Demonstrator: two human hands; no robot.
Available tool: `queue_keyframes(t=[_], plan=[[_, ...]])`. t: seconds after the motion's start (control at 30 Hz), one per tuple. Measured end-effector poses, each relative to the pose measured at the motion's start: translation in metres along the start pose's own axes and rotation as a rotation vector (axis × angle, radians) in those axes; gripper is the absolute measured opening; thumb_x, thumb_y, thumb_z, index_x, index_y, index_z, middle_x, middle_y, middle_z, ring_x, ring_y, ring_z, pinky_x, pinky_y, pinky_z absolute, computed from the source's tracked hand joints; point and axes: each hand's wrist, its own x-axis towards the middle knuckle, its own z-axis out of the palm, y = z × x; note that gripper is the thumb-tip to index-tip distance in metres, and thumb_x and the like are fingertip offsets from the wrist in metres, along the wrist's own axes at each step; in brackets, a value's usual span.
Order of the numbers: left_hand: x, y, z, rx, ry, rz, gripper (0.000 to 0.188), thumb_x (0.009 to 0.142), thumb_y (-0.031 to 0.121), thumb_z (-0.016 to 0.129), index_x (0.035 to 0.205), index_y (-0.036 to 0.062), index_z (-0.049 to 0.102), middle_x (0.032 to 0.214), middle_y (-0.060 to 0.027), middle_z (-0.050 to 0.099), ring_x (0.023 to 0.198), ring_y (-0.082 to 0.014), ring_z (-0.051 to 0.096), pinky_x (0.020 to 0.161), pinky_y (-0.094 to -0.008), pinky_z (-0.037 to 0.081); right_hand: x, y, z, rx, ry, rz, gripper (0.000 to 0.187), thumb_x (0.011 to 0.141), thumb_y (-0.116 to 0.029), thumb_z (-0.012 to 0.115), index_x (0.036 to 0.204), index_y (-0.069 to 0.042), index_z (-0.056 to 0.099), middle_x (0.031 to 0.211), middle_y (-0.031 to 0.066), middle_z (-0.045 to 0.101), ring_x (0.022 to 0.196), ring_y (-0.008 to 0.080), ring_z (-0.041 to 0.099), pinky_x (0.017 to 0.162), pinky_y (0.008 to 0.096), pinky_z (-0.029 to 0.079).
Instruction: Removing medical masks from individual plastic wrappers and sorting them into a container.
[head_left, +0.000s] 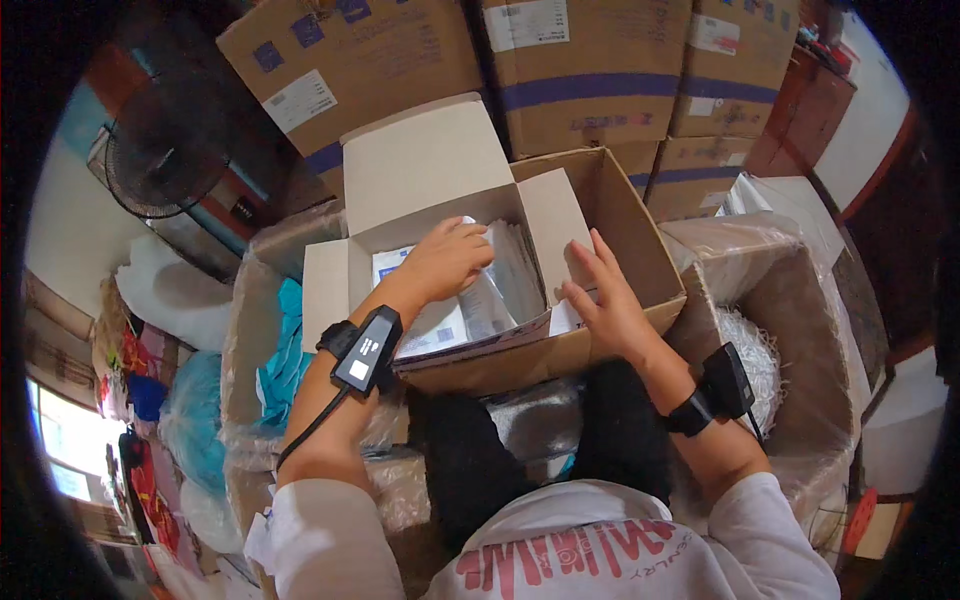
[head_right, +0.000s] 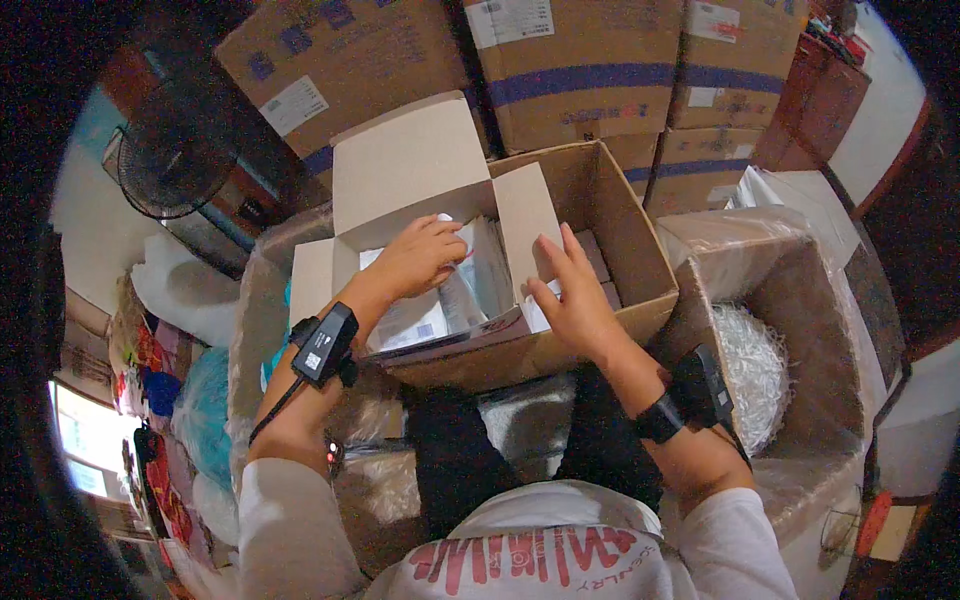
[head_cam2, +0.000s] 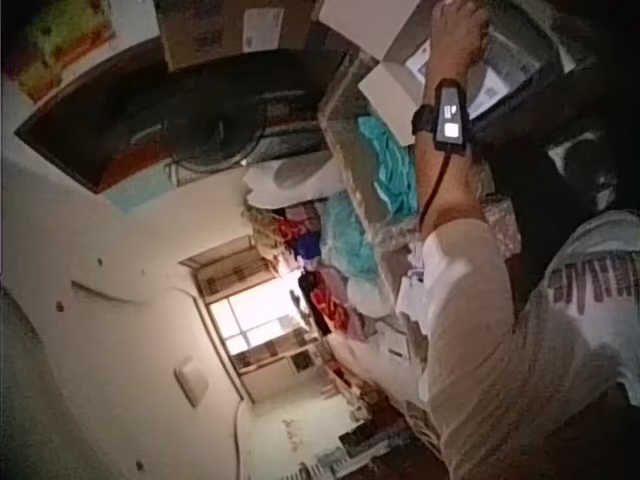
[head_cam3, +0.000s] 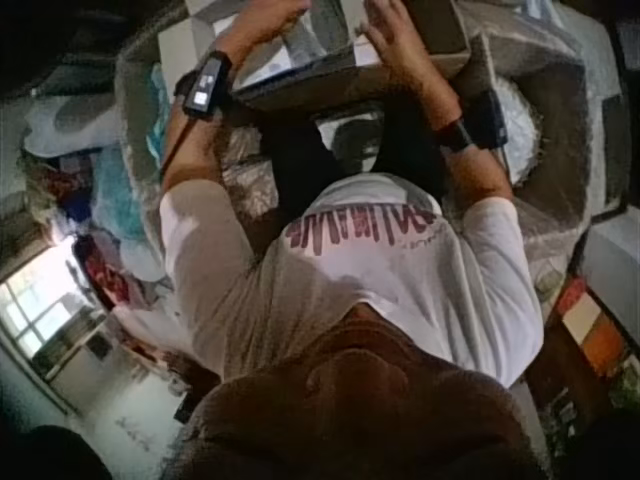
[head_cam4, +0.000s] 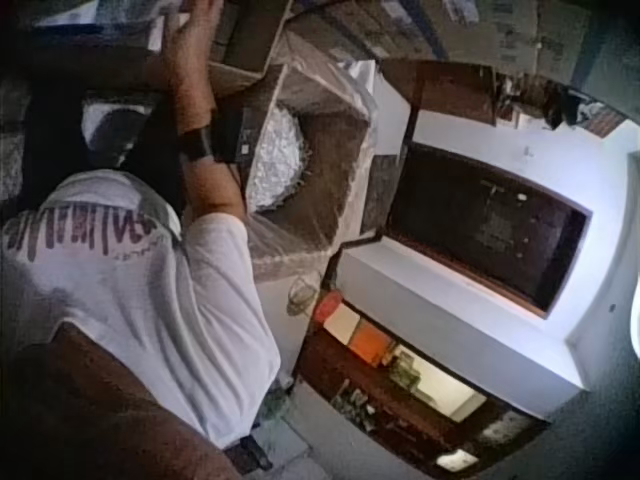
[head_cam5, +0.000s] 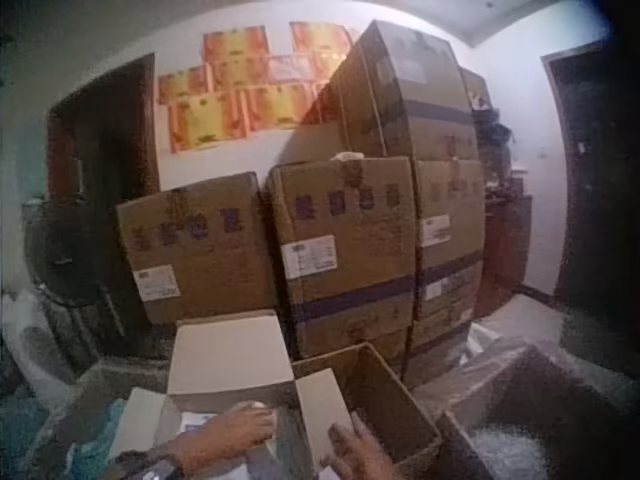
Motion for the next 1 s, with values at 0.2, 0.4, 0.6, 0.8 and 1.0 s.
queue_keyframes(t=[0.2, 0.4, 0.6, 0.8, 1.0], plan=[[-0.022, -0.007, -0.013, 0.04, 0.048, 0.021, 0.014, 0.069, 0.019, 0.063, 0.08, 0.0127, 0.058, 0.08, -0.0039, 0.058, 0.091, -0.0229, 0.053, 0.089, -0.0391, 0.037, -0.009, -0.006, -0.006, -0.006, 0.013, 0.019, 0.048, 0.082, -0.017, 0.057, 0.126, -0.004, 0.041, 0.139, 0.0237, 0.022, 0.126, 0.0362, 0.029, 0.101, 0.0365, 0.029], [-0.057, -0.004, -0.081, -0.142, 0.279, -0.393, 0.013, 0.077, 0.018, 0.058, 0.088, 0.0096, 0.057, 0.086, -0.0071, 0.059, 0.084, -0.0281, 0.054, 0.078, -0.0386, 0.041, -0.01, -0.025, -0.024, -0.069, 0.097, -0.127, 0.039, 0.084, -0.014, 0.055, 0.121, -0.006, 0.047, 0.138, 0.0203, 0.026, 0.122, 0.0332, 0.035, 0.091, 0.036, 0.04], [-0.095, 0.004, -0.099, -0.874, 0.819, -0.833, 0.024, 0.087, 0.019, 0.052, 0.101, 0.0002, 0.053, 0.092, -0.0067, 0.061, 0.084, -0.0131, 0.056, 0.075, -0.0265, 0.043, 0.021, -0.064, -0.002, 0.082, -0.096, -0.128, 0.026, 0.086, -0.011, 0.05, 0.111, -0.002, 0.053, 0.117, 0.0186, 0.05, 0.107, 0.0289, 0.051, 0.084, 0.0348, 0.044], [-0.106, 0.078, -0.054, -1.63, 1.229, -0.895, 0.041, 0.085, 0.009, 0.053, 0.122, 0.001, 0.039, 0.118, -0.0101, 0.05, 0.106, -0.0202, 0.049, 0.09, -0.0339, 0.04, 0.085, -0.036, 0.076, -0.057, -0.392, 0.307, 0.032, 0.083, -0.019, 0.052, 0.105, 0.004, 0.055, 0.095, 0.0185, 0.061, 0.091, 0.0249, 0.058, 0.077, 0.0338, 0.045], [-0.121, 0.132, -0.022, -1.841, 1.314, -0.849, 0.046, 0.083, 0.007, 0.055, 0.125, 0.0029, 0.037, 0.121, -0.0085, 0.048, 0.11, -0.0201, 0.047, 0.094, -0.0335, 0.036, 0.115, 0.013, 0.109, -0.411, -0.506, 0.281, 0.033, 0.077, -0.029, 0.054, 0.088, 0.0, 0.064, 0.096, 0.0228, 0.06, 0.089, 0.0355, 0.059, 0.078, 0.0416, 0.046]])
